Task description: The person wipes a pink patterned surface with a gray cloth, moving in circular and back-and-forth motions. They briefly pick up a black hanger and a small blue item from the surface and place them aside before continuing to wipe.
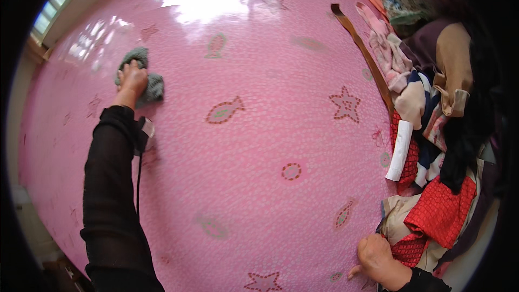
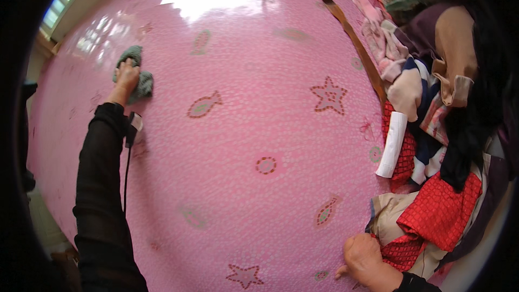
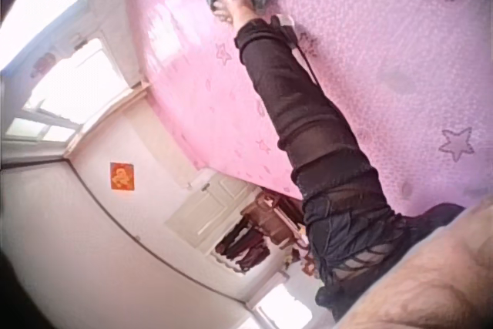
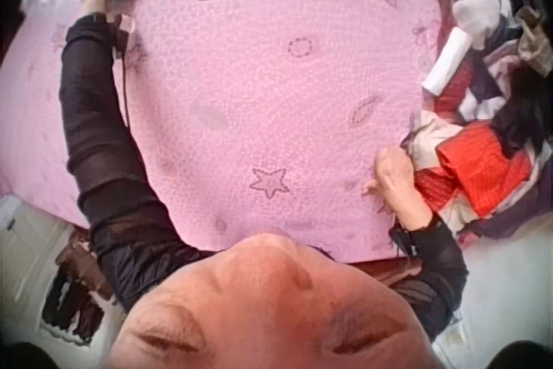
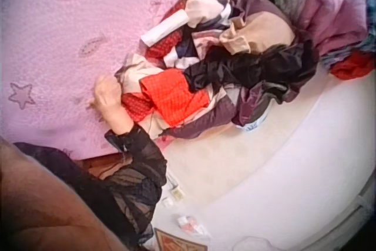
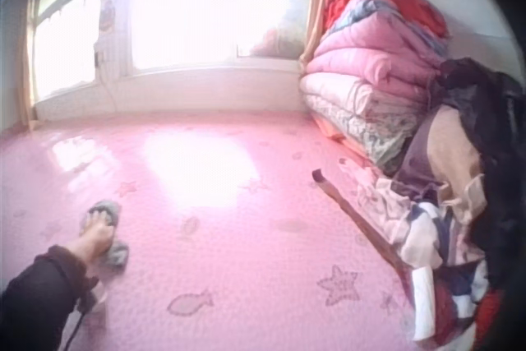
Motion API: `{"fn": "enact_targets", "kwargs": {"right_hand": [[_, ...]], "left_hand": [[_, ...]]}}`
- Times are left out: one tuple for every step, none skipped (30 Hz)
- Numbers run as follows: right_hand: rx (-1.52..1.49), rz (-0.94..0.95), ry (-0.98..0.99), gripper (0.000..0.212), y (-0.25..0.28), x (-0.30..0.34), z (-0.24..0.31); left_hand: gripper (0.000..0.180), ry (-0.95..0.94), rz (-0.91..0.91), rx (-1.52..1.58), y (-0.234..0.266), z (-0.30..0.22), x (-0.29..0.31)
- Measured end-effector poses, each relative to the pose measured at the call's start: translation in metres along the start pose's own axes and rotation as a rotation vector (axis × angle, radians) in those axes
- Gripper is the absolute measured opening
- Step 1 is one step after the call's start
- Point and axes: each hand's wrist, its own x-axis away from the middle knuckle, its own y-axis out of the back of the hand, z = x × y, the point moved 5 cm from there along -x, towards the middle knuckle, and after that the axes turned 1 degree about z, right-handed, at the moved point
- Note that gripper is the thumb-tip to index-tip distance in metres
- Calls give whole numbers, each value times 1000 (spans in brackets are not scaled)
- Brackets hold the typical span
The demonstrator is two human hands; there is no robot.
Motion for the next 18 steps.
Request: {"fn": "enact_targets", "kwargs": {"right_hand": [[2,-23,12,73,-1,0,-2],[-6,-26,13,74,-3,-1,-3],[-18,-29,22,75,-5,-1,-2],[-28,-14,14,73,-6,0,-3],[-21,-23,16,73,-6,0,-3],[-21,-27,12,73,-6,0,-3],[-17,-30,9,72,-5,0,-3],[-29,-21,6,71,-5,0,-2],[-38,-14,5,71,-5,0,-2],[-47,33,-10,70,-5,-1,-3],[-63,6,1,68,-2,-1,-4],[-82,22,-4,66,-1,-1,-4],[-119,27,-7,64,0,-1,-4],[-105,58,-25,63,0,-1,-3],[-105,77,-42,63,0,-2,-3],[-112,88,-59,63,0,-2,-4],[-98,78,-58,65,2,-3,-3],[-95,57,-56,66,4,-4,-1]], "left_hand": [[56,-117,7,-64,-2,-15,-14],[56,-228,-26,-137,-1,-32,-23],[56,-292,22,-262,2,-43,-30],[55,-379,-95,-117,9,-59,-26],[54,-434,-169,3,14,-76,-17],[51,-549,-228,79,22,-98,-5],[48,-659,-290,166,28,-125,11],[48,-788,-314,227,33,-152,29],[46,-807,-290,397,36,-178,47],[44,-842,-211,551,39,-206,66],[42,-937,-289,632,43,-228,98],[41,-1001,-302,585,49,-249,125],[40,-1034,-300,563,55,-266,150],[37,-1080,-289,599,61,-281,177],[34,-1184,-270,676,70,-290,206],[33,-1260,-261,747,78,-294,233],[31,-1327,-202,866,86,-297,258],[43,-1367,-67,813,89,-300,280]]}}
